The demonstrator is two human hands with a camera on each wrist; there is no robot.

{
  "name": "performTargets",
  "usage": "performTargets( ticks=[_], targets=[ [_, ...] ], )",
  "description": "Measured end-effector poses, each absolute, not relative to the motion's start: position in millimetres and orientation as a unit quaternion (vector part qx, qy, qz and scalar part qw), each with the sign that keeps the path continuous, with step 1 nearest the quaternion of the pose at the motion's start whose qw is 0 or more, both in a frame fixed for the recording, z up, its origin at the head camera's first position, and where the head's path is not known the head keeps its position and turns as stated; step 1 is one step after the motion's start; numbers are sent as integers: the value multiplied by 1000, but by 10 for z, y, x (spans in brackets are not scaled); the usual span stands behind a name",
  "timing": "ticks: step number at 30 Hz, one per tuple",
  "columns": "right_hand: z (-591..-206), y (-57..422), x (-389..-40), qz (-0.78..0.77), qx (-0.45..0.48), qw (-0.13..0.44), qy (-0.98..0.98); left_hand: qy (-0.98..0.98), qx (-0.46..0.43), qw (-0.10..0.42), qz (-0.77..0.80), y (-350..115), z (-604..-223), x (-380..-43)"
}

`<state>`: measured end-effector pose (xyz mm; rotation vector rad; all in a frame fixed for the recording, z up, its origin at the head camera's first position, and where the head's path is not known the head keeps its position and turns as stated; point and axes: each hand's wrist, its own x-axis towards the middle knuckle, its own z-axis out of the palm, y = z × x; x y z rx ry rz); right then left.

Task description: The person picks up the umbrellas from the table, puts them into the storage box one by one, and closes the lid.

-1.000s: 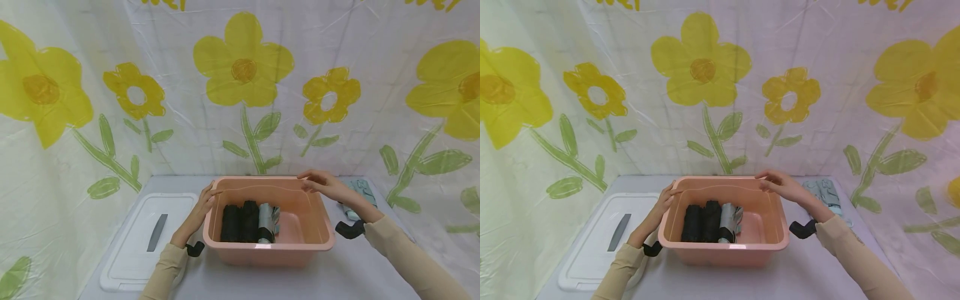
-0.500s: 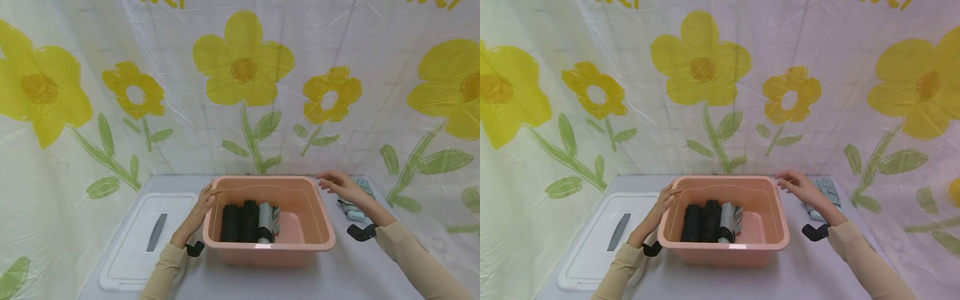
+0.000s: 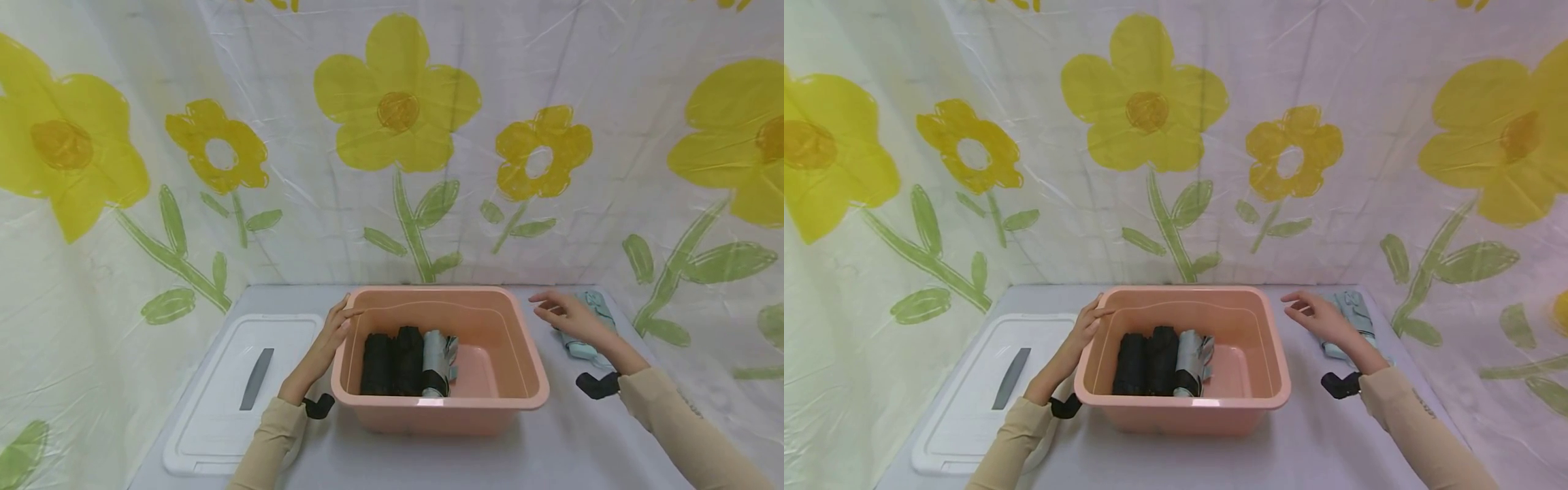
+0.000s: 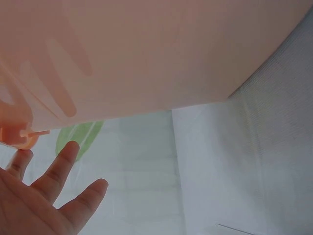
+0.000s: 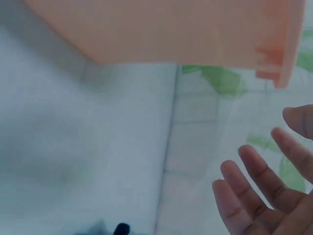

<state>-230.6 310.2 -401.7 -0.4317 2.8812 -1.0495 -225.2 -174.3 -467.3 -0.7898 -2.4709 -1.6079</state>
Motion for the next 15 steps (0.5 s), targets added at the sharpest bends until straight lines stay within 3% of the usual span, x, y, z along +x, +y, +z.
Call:
performTargets(
  ticks=[8, 15],
  targets=[
    [-4171, 3195, -2346, -293, -136, 0, 946, -810, -255, 43, -526, -1747, -4675, -2262],
    [-4362, 3359, -2386, -259, -162, -17, 952, -812, -256, 20, -524, -1678, -4380, -2091]
  ],
)
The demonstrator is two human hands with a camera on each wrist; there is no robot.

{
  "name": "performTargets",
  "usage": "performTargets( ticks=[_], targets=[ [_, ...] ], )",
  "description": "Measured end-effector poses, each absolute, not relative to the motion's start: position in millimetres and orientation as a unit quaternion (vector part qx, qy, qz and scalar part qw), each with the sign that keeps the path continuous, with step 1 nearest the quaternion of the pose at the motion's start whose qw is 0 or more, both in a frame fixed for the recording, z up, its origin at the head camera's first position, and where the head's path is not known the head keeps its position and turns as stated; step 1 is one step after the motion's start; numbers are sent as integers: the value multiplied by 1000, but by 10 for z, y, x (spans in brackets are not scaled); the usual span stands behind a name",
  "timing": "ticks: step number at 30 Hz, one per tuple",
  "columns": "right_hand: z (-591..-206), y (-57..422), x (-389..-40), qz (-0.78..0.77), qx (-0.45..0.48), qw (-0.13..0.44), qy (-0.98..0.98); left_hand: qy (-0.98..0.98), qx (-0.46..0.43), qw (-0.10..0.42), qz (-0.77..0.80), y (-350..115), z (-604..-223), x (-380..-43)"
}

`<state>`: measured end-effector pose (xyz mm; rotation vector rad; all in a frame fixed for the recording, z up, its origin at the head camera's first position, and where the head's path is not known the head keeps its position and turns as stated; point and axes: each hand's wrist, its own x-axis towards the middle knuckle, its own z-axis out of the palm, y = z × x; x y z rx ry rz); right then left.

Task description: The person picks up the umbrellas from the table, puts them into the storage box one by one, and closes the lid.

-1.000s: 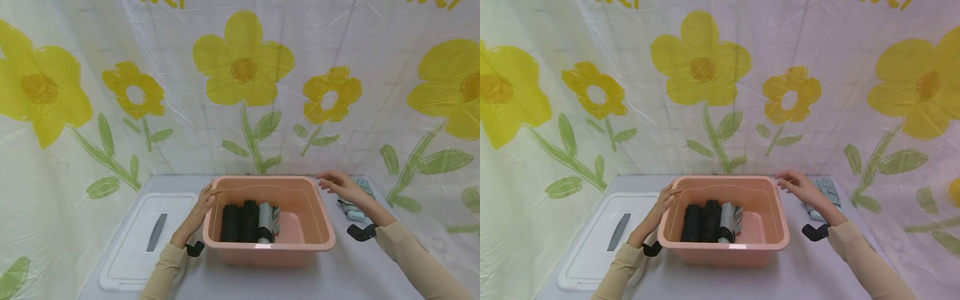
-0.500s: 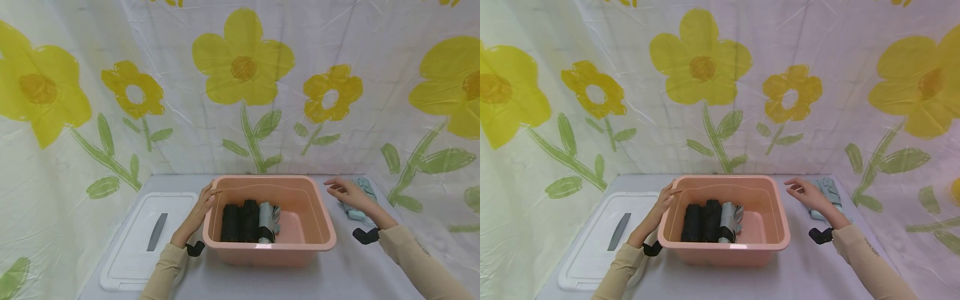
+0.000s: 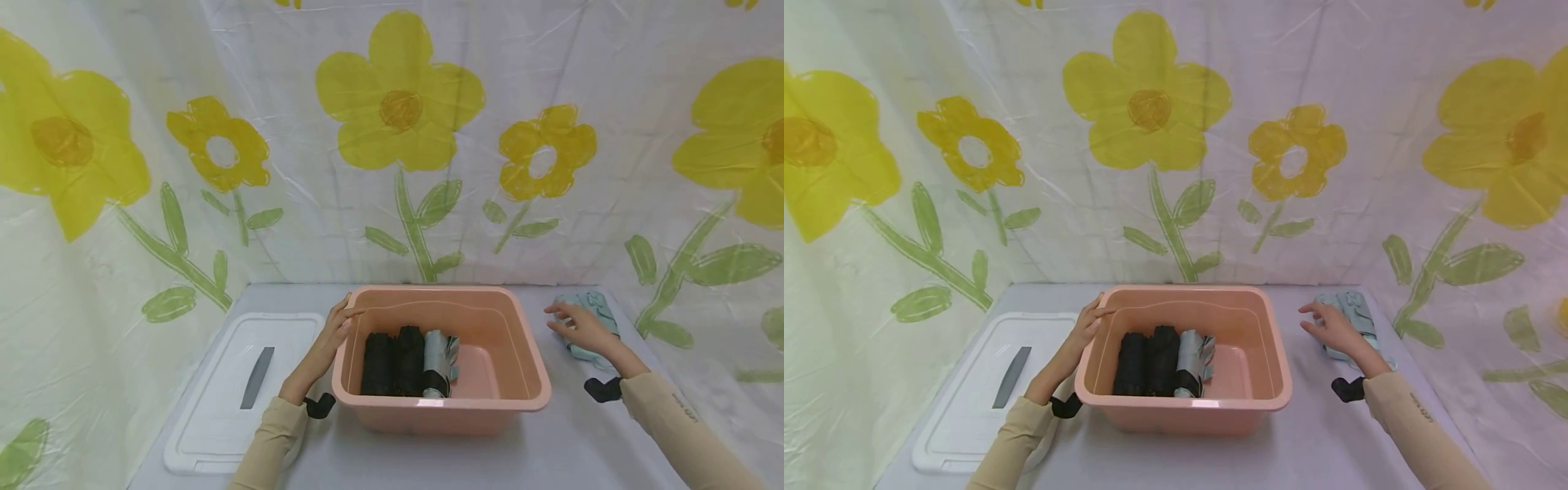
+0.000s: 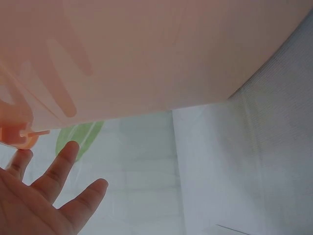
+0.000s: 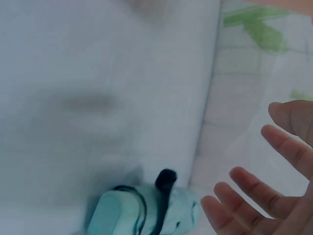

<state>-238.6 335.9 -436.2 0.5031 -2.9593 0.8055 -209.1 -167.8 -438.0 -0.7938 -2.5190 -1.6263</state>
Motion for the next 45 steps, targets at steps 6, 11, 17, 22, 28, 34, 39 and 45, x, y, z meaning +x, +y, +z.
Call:
performTargets(
  ticks=[6, 11, 17, 22, 28, 34, 39, 45],
  targets=[
    [-4493, 3455, -2410, 221, 142, 30, -964, -806, -261, 38, -530, -1731, -4657, -2265],
    [-4611, 3523, -2471, 180, 99, 26, -978, -804, -253, 40, -537, -1737, -4695, -2283],
    [-4725, 3614, -2517, 163, 107, 32, -980, -800, -256, 38, -541, -1737, -4699, -2285],
    [-4778, 3669, -2558, 142, 94, 35, -985, -794, -263, 36, -546, -1738, -4701, -2279],
    [-4792, 3727, -2627, 114, 67, 18, -991, -800, -256, 40, -541, -1739, -4690, -2277],
    [-4816, 3781, -2674, 95, 52, -16, -994, -805, -252, 34, -536, -1734, -4690, -2290],
    [-4857, 3812, -2674, 97, 51, -45, -993, -801, -259, 25, -539, -1705, -4557, -2210],
    [-4892, 3802, -2707, 109, 55, -47, -991, -800, -256, 15, -542, -1674, -4371, -2094]
  ],
)
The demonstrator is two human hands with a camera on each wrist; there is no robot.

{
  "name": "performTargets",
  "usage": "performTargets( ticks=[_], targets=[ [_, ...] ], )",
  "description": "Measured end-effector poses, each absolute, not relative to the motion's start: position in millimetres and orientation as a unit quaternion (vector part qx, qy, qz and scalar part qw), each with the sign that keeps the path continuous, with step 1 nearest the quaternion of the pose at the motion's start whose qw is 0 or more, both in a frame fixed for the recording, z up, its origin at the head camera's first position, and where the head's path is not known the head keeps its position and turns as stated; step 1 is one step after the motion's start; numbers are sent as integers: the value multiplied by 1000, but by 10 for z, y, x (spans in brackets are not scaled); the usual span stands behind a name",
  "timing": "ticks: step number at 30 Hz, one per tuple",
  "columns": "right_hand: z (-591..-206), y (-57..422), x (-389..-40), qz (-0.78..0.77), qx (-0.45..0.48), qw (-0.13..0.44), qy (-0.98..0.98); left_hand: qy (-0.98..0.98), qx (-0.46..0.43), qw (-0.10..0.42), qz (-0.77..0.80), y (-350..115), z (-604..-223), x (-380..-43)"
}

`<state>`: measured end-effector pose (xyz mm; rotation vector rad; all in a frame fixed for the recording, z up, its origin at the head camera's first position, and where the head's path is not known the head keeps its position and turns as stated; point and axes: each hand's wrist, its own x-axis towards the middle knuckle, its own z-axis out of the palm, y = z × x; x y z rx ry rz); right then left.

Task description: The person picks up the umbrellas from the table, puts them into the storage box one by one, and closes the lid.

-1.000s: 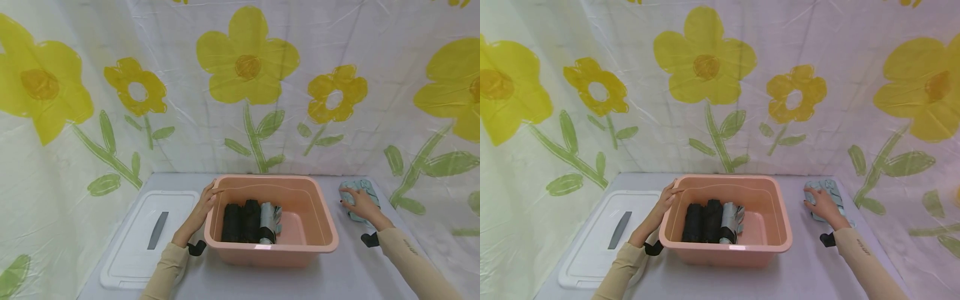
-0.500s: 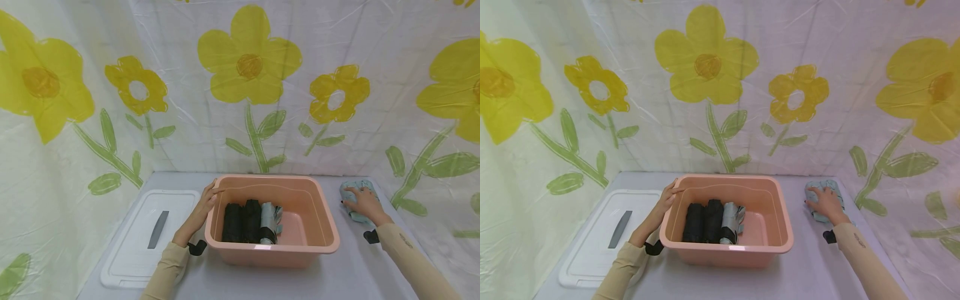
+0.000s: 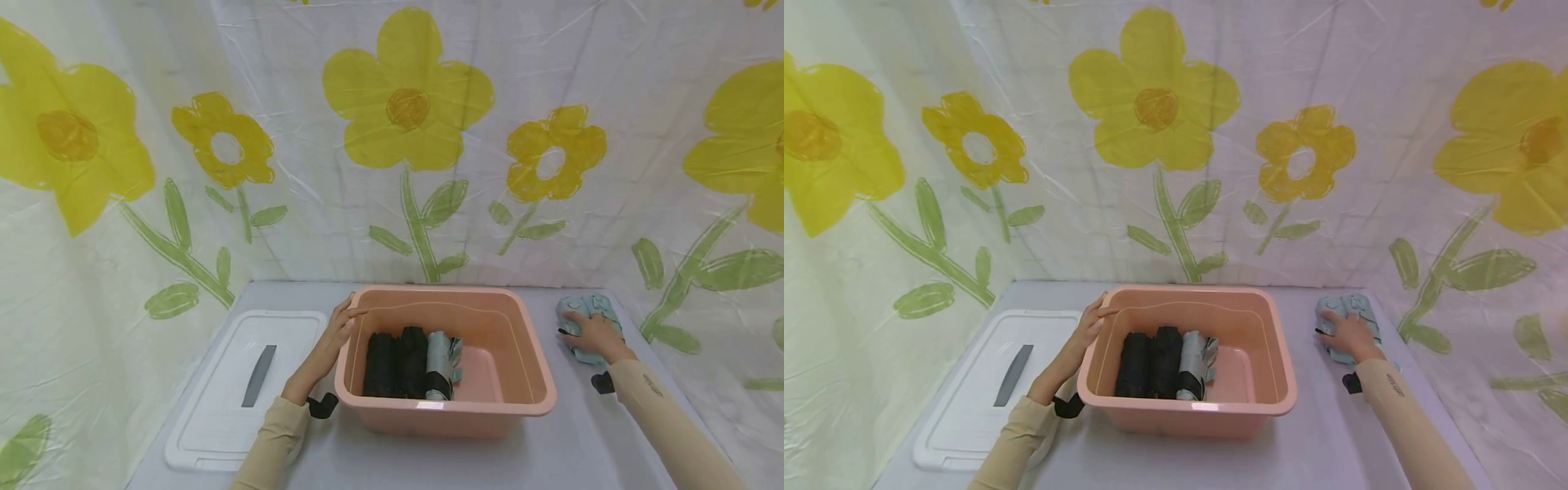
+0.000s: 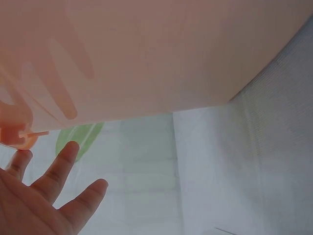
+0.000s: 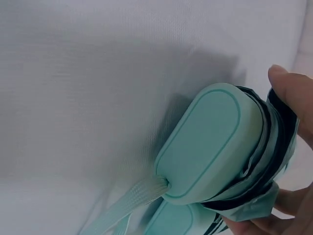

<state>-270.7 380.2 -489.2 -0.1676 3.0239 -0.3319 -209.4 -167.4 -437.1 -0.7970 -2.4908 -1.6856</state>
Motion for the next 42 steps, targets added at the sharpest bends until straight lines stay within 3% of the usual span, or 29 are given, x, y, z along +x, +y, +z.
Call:
performTargets(
  ticks=[15, 28, 42],
  targets=[
    [-4869, 3747, -2844, -123, -41, 69, 989, -803, -250, 21, -541, -1655, -4348, -2078],
    [-4838, 3714, -2911, -124, -16, 134, 983, -799, -257, 23, -543, -1670, -4361, -2073],
    [-4803, 3657, -2906, -120, -25, 115, 986, -798, -265, 23, -541, -1682, -4384, -2080]
  ],
)
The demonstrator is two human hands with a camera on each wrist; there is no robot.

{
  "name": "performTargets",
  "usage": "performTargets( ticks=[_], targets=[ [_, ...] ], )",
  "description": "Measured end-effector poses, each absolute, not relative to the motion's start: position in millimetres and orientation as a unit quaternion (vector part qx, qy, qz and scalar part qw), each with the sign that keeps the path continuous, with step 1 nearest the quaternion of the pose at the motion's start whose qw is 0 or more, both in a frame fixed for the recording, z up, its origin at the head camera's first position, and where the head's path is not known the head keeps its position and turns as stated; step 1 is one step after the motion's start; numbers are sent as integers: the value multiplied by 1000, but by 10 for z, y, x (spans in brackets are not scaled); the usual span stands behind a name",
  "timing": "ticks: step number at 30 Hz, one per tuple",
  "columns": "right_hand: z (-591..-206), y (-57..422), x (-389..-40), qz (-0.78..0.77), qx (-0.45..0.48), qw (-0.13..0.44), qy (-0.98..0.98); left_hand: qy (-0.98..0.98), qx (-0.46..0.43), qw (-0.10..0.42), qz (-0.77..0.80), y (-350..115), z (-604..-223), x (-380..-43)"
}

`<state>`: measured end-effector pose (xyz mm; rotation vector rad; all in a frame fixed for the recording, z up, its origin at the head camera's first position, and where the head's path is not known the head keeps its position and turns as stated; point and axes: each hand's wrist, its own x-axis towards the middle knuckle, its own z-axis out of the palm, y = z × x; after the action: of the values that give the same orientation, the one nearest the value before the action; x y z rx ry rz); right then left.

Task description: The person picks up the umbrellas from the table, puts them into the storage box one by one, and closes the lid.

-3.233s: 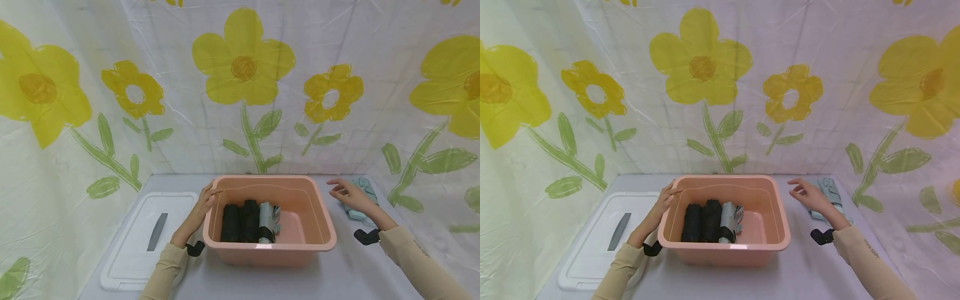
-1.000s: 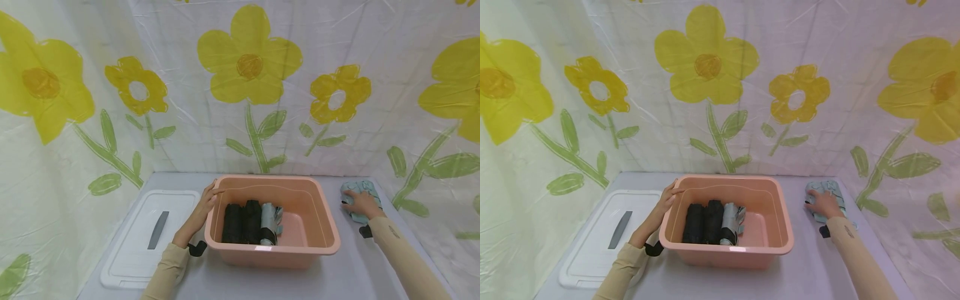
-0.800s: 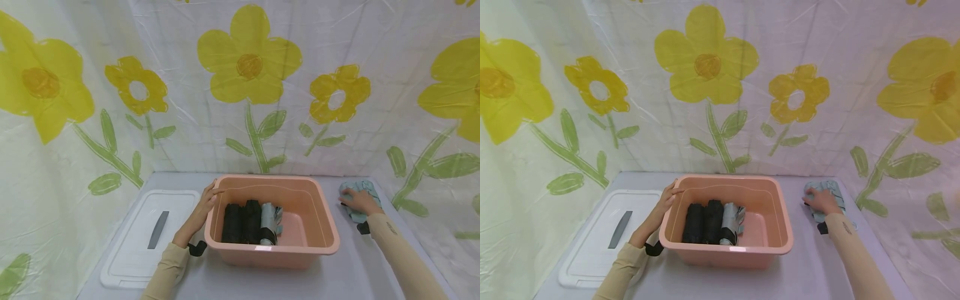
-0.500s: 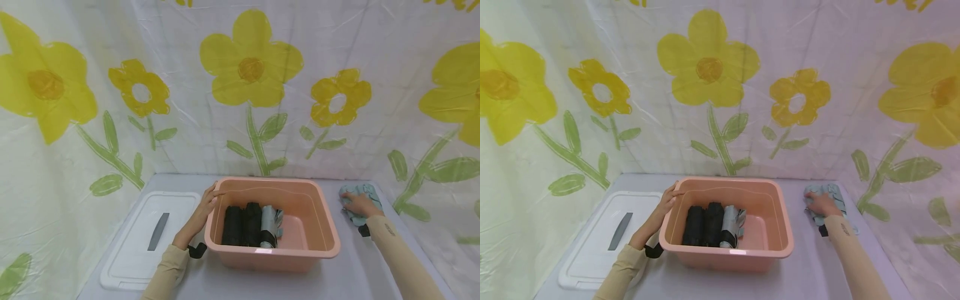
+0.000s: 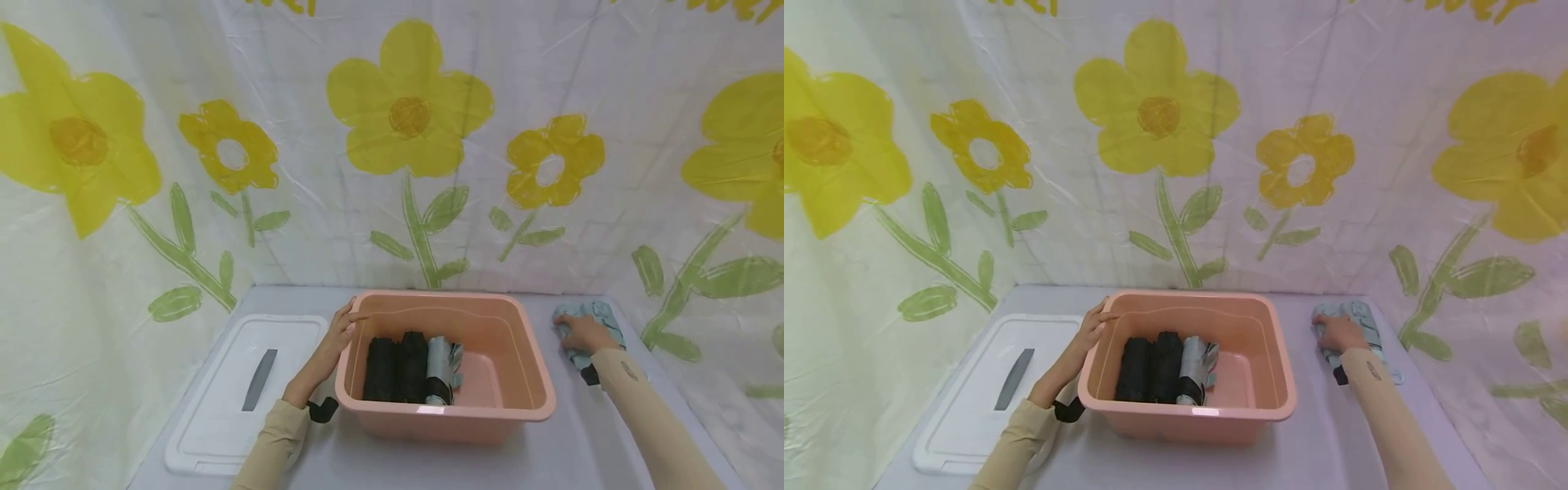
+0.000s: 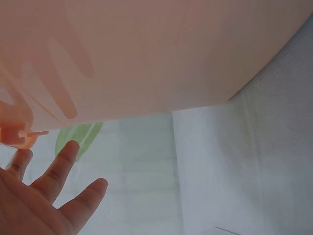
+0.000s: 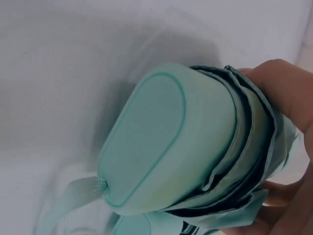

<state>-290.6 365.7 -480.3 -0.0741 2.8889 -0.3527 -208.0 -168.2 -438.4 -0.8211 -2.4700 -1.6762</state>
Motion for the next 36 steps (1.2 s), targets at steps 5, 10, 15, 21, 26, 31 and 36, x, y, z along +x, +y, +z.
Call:
performTargets(
  ticks=[5, 10, 15, 21, 26, 31, 36],
  targets=[
    [-4808, 3621, -2913, -122, -47, 120, 984, -798, -267, 25, -539, -1685, -4385, -2078],
    [-4788, 3542, -2923, -138, -69, 118, 981, -799, -265, 25, -539, -1683, -4378, -2076],
    [-4726, 3457, -2908, -163, -67, 121, 977, -798, -266, 23, -541, -1678, -4383, -2071],
    [-4683, 3404, -2918, -206, -63, 112, 970, -796, -260, 20, -546, -1678, -4374, -2079],
    [-4627, 3380, -2920, -239, -59, 100, 964, -797, -258, 18, -545, -1674, -4358, -2090],
    [-4474, 3323, -2847, -247, -53, 107, 962, -797, -261, 19, -545, -1674, -4359, -2082],
    [-4329, 3260, -2762, -251, -73, 102, 960, -796, -263, 21, -544, -1675, -4359, -2073]
  ],
)
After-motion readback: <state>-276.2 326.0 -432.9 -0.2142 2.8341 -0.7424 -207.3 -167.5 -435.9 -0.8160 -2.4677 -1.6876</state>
